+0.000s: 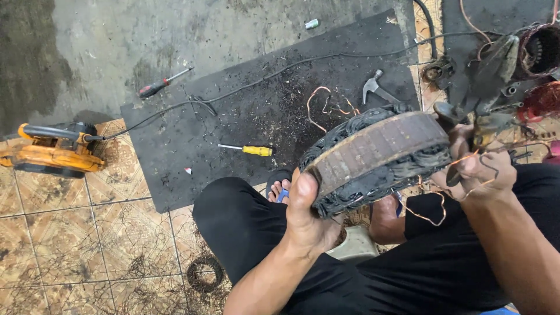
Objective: Removing copper wire from a motor stator using pliers
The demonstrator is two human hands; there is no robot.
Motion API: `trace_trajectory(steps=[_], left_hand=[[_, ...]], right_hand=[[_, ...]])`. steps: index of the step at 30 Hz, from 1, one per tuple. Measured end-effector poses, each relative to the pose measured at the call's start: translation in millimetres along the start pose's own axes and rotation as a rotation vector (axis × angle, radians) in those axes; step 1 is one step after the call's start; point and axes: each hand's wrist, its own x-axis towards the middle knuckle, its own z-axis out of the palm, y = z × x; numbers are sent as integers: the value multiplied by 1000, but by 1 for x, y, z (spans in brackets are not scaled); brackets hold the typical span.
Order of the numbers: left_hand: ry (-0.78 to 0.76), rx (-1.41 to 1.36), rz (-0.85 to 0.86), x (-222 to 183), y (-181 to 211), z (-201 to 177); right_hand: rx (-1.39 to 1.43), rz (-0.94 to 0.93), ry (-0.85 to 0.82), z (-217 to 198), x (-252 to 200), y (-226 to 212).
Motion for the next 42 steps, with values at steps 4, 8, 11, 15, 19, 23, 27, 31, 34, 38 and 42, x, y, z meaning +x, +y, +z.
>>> trace_trajectory(steps=[4, 8, 11, 15, 19, 23, 27, 31, 34, 38, 42], left_hand=[[200, 74, 181, 7, -16, -9], [16, -72, -49, 1, -4, -13], [31, -59, -31, 3, -4, -10], [58, -40, -57, 5, 1, -8], [-16, 113, -47, 11, 13, 13], [-10, 170, -73, 12, 13, 19], [-2, 152, -122, 14, 12, 13], [-3, 167, -151, 15, 10, 5], [-24, 215, -142, 17, 8, 7], [8, 287, -130, 28, 5, 8], [221, 293, -136, 50, 3, 7]], right_hand=[[40, 18, 104, 50, 23, -14], [779, 28, 436, 62, 39, -21], [626, 49, 512, 85, 41, -23], [174, 124, 370, 138, 65, -35], [-84, 114, 325, 156, 76, -37], [-138, 47, 460, 150, 62, -28], [-93, 111, 601, 168, 66, -35], [-174, 73, 578, 192, 83, -42], [-231, 54, 579, 187, 82, -43], [-398, 58, 532, 216, 105, -56], [-659, 127, 594, 247, 123, -66]])
